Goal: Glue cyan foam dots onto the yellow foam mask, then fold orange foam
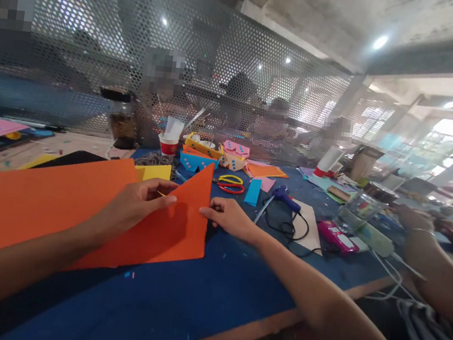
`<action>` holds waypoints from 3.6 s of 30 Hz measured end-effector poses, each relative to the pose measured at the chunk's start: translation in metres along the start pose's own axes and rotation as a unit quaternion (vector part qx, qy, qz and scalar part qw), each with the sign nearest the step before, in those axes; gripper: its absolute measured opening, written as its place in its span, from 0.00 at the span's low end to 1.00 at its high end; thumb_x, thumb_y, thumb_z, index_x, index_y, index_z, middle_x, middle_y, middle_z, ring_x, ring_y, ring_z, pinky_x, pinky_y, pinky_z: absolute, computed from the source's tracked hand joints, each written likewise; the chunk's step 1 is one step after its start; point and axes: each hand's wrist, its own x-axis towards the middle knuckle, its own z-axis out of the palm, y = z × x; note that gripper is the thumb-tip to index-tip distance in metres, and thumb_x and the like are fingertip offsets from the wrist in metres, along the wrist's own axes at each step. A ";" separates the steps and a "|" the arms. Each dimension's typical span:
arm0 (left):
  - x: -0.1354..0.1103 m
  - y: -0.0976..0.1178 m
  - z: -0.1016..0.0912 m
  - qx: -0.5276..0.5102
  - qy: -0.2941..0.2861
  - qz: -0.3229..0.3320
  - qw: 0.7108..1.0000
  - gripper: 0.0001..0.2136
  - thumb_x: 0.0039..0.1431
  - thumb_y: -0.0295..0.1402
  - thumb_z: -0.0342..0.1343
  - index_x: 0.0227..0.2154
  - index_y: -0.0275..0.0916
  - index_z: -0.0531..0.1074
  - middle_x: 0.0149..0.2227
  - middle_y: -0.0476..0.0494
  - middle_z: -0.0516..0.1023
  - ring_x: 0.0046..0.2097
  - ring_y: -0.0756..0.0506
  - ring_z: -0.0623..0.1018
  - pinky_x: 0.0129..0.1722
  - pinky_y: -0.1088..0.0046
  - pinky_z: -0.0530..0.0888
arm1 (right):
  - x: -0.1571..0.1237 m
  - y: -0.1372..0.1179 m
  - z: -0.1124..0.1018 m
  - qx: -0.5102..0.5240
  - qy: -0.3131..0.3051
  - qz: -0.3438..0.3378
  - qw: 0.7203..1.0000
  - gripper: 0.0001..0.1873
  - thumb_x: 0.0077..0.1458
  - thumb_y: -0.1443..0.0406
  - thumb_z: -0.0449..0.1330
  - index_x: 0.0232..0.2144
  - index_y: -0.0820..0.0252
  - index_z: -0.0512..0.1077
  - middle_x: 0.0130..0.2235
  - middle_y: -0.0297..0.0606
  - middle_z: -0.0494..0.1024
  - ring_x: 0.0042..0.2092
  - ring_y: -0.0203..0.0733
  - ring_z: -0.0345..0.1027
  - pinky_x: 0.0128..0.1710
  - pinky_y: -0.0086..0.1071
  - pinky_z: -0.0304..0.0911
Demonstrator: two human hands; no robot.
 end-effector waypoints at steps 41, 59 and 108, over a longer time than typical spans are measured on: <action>0.012 -0.017 -0.008 -0.278 0.068 -0.071 0.956 0.17 0.47 0.39 0.76 0.37 0.39 0.81 0.38 0.43 0.86 0.36 0.42 0.84 0.36 0.67 0.83 | 0.010 0.006 -0.002 0.054 0.227 -0.062 0.971 0.22 0.56 0.45 0.65 0.33 0.58 0.76 0.31 0.33 0.74 0.35 0.40 0.66 0.35 0.32 0.61; 0.013 -0.009 -0.010 -0.299 0.095 -0.053 0.948 0.18 0.43 0.41 0.76 0.29 0.38 0.75 0.32 0.48 0.82 0.34 0.47 0.79 0.39 0.70 0.78 | 0.007 0.009 -0.006 0.025 0.228 -0.055 0.972 0.18 0.59 0.50 0.62 0.35 0.59 0.78 0.34 0.37 0.79 0.38 0.44 0.70 0.41 0.35 0.64; 0.025 -0.027 -0.015 -0.283 0.075 -0.084 0.952 0.13 0.47 0.38 0.77 0.32 0.37 0.84 0.36 0.39 0.88 0.35 0.45 0.84 0.37 0.72 0.81 | 0.008 0.015 -0.007 0.020 0.222 -0.039 0.974 0.19 0.58 0.50 0.63 0.35 0.60 0.78 0.35 0.39 0.80 0.39 0.47 0.73 0.41 0.37 0.64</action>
